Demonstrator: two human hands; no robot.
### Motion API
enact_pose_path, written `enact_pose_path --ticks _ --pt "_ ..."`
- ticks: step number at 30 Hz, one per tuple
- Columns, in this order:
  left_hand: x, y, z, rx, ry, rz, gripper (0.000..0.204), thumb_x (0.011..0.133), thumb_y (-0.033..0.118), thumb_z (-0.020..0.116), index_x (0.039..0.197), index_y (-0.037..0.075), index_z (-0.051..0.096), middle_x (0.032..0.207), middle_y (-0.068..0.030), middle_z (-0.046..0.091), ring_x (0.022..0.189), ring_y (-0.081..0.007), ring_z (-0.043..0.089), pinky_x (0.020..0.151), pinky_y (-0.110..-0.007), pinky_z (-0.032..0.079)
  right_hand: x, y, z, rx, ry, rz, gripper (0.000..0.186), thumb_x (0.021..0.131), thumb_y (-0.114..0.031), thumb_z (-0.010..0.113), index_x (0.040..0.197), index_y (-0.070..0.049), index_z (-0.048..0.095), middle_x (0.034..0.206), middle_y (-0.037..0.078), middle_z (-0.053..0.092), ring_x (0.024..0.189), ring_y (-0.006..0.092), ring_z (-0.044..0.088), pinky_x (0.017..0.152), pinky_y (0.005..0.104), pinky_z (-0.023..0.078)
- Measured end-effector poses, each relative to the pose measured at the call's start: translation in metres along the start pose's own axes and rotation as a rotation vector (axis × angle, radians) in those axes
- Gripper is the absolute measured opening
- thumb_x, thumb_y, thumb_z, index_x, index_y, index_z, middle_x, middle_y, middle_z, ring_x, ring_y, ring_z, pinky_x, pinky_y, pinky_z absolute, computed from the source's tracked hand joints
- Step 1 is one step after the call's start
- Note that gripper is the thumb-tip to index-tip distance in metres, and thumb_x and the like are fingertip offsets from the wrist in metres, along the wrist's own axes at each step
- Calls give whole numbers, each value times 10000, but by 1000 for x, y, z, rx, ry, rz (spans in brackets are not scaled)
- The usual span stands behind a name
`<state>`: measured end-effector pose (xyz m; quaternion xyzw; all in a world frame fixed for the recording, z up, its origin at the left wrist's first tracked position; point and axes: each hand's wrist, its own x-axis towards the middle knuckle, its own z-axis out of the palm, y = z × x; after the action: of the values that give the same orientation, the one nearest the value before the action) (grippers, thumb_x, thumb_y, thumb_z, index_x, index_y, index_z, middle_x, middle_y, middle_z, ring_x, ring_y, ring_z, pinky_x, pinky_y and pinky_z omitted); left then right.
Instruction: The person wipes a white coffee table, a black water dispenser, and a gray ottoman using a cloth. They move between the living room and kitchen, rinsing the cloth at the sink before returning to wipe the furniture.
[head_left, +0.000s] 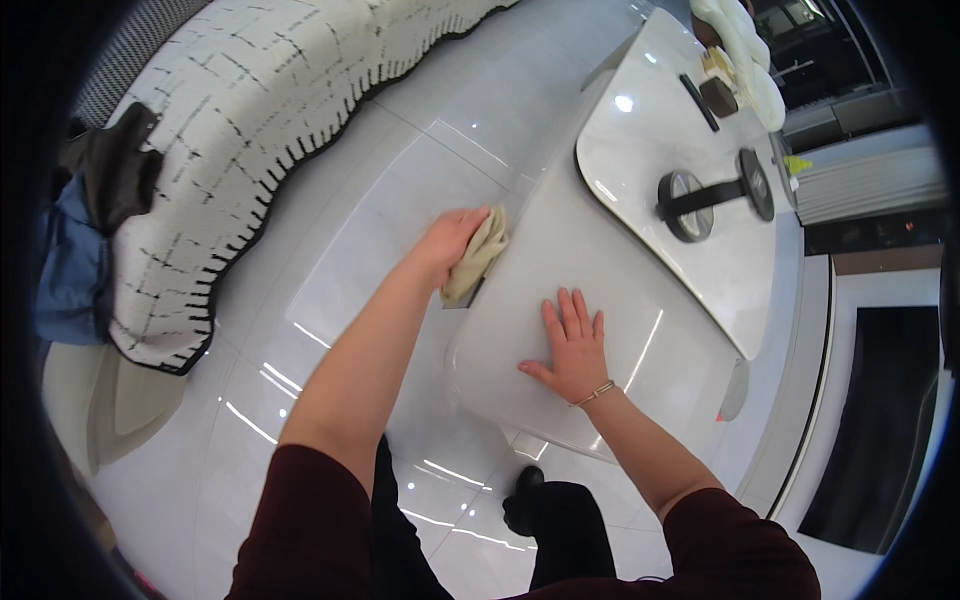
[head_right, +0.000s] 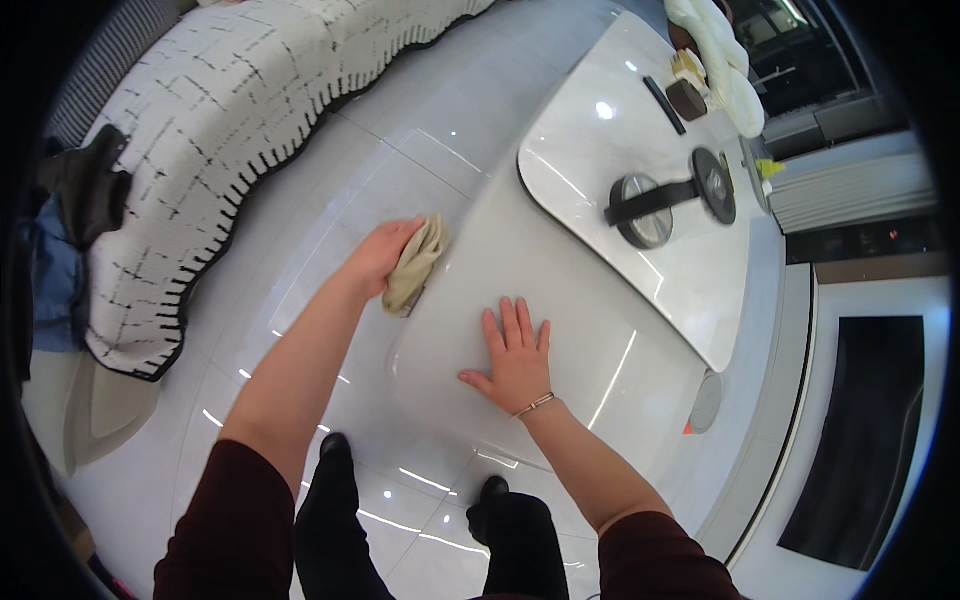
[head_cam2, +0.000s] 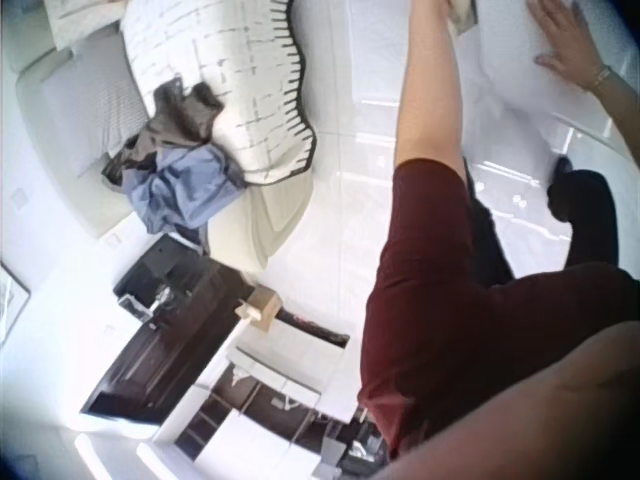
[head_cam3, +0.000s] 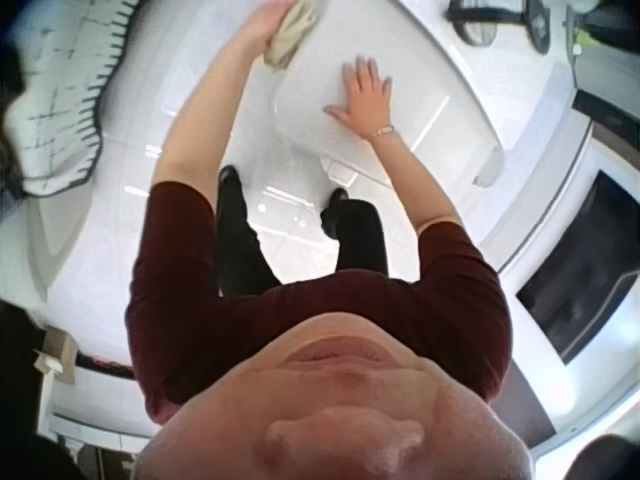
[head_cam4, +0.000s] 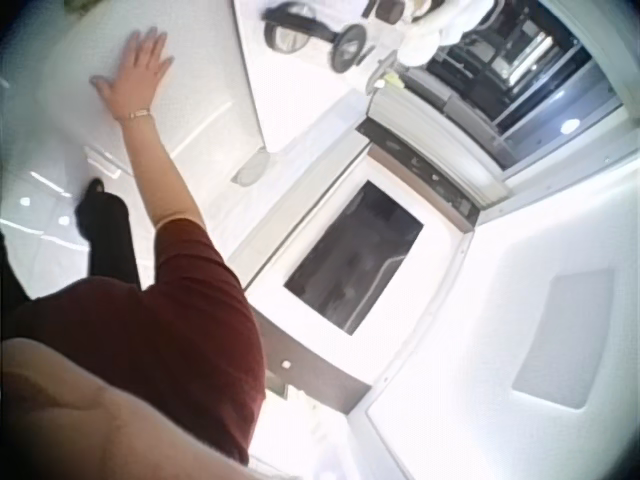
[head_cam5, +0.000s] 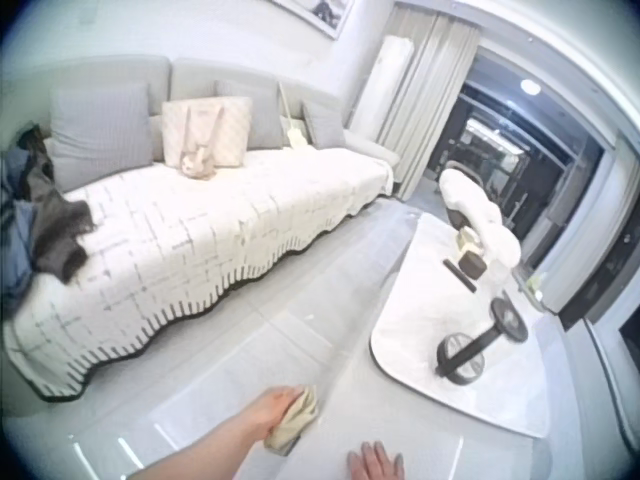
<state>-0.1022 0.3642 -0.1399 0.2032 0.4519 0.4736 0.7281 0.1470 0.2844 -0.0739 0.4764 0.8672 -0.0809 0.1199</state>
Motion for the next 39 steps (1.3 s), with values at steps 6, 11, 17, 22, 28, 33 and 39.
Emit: enact_pose_path --ticks 6,11,17,22,28,33,39 --pt "-116 29 -16 -449 270 -285 381 977 382 462 1108 49 594 1037 -72 643 929 -202 619 830 -350 508 17 -14 -16 -94 -316 109 972 775 -553 648 1469 -55 185 1541 200 78 1428 373 69 1083 519 258" --pt "-172 81 -13 -571 379 -364 388 984 390 439 1130 63 589 1055 -68 636 957 -207 610 850 -357 497 34 -26 -27 -148 -513 199 1006 791 -534 641 1481 -32 108 1541 230 3 1428 399 15 1072 461 313" --pt "-143 125 -13 -645 296 -332 382 997 370 413 1170 60 555 1076 -71 619 977 -214 599 867 -362 488 44 -32 -44 -167 -612 191 976 809 -539 615 1477 -25 122 1535 243 22 1421 414 0 1082 474 300" --pt "-78 147 -20 -500 330 -286 360 988 371 440 1163 73 542 1068 -59 614 998 -197 592 873 -346 481 86 -19 -63 343 -827 333 810 834 -591 560 1405 -48 375 1506 245 191 1389 392 224 1087 435 300" --pt "-6 235 -3 -249 216 -233 449 1000 383 412 1326 78 463 1237 -59 540 1134 -168 510 970 -320 403 223 -100 -203 2005 -239 645 648 916 -446 547 1431 -124 320 1386 80 442 1219 260 480 1012 432 387" --pt "44 316 2 -155 -10 -270 610 955 464 474 1425 90 367 1424 -87 383 1307 -202 352 1074 -334 275 306 -93 -200 2257 -7 919 532 904 -261 618 1356 -104 386 1308 70 496 1174 247 515 956 439 447" --pt "146 379 -71 551 40 -156 434 914 284 579 1284 65 515 1147 -88 600 1056 -214 561 924 -329 434 391 16 -195 1414 -175 691 475 815 -305 694 1198 -67 543 1096 110 630 983 235 621 848 348 497"
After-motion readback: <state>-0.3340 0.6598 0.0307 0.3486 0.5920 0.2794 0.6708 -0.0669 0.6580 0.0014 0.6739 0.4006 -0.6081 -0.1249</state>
